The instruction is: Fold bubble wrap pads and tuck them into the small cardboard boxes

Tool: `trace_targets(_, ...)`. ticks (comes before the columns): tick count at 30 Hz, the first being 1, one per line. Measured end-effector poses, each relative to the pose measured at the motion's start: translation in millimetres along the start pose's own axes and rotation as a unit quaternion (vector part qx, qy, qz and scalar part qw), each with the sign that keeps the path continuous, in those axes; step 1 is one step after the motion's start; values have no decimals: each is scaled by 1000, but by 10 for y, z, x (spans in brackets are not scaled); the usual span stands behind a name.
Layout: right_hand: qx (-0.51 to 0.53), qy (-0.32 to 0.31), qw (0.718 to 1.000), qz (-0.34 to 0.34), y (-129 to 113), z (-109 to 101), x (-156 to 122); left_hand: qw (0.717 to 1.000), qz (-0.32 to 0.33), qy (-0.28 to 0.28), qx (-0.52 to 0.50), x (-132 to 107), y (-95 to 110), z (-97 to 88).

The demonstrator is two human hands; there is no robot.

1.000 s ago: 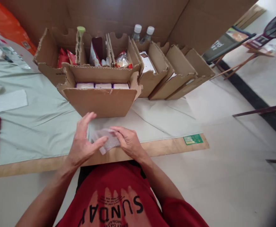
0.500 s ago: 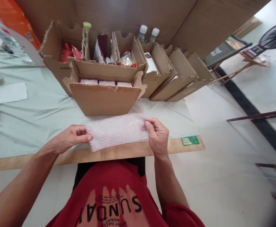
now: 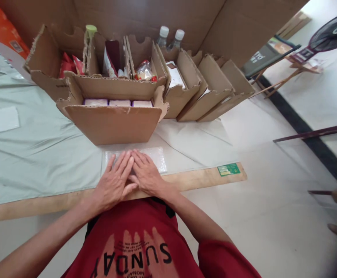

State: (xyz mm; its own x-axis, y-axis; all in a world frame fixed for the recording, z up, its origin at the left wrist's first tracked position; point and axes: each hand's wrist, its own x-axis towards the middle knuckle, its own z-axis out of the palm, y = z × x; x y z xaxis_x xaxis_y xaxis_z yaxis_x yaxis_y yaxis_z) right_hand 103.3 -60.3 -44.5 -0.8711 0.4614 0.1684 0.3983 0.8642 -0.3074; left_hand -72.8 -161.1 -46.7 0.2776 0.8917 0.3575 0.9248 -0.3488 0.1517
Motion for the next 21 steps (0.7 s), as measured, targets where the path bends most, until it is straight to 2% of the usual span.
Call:
trace_targets(3,-20,-38,999,-5,23,158,30,999,-30,-37,24,-83,-160,183)
trace_targets(5,-25,-44,998,21,143,148,-98,997,-43,-56,19,-147,-241,212)
trace_targets(9,-55,-30,988,138,502,-52,-604,995,-69,-70,-12,-186,-236,174)
trace_targets(11,-77,3,977,199,664,-185,-839,995,-74,-65,-30,-173,-233,142)
trace_targets(13,-80,51,967,238,770,-311,-948,994,-91,-46,-46,-152,-285,92)
trace_targets(15,-58,89,963,248,814,-405,-882,988,-146,-9,-53,-111,-397,28)
trace_targets(17,-28,85,967,240,822,-446,-662,974,-222,22,-42,-38,-535,-33)
trace_targets(19,-5,46,970,238,821,-441,-374,961,-274,3,-39,65,-657,-71)
trace_targets(21,14,6,972,236,821,-424,-126,954,-290,-44,-59,171,-727,-95)
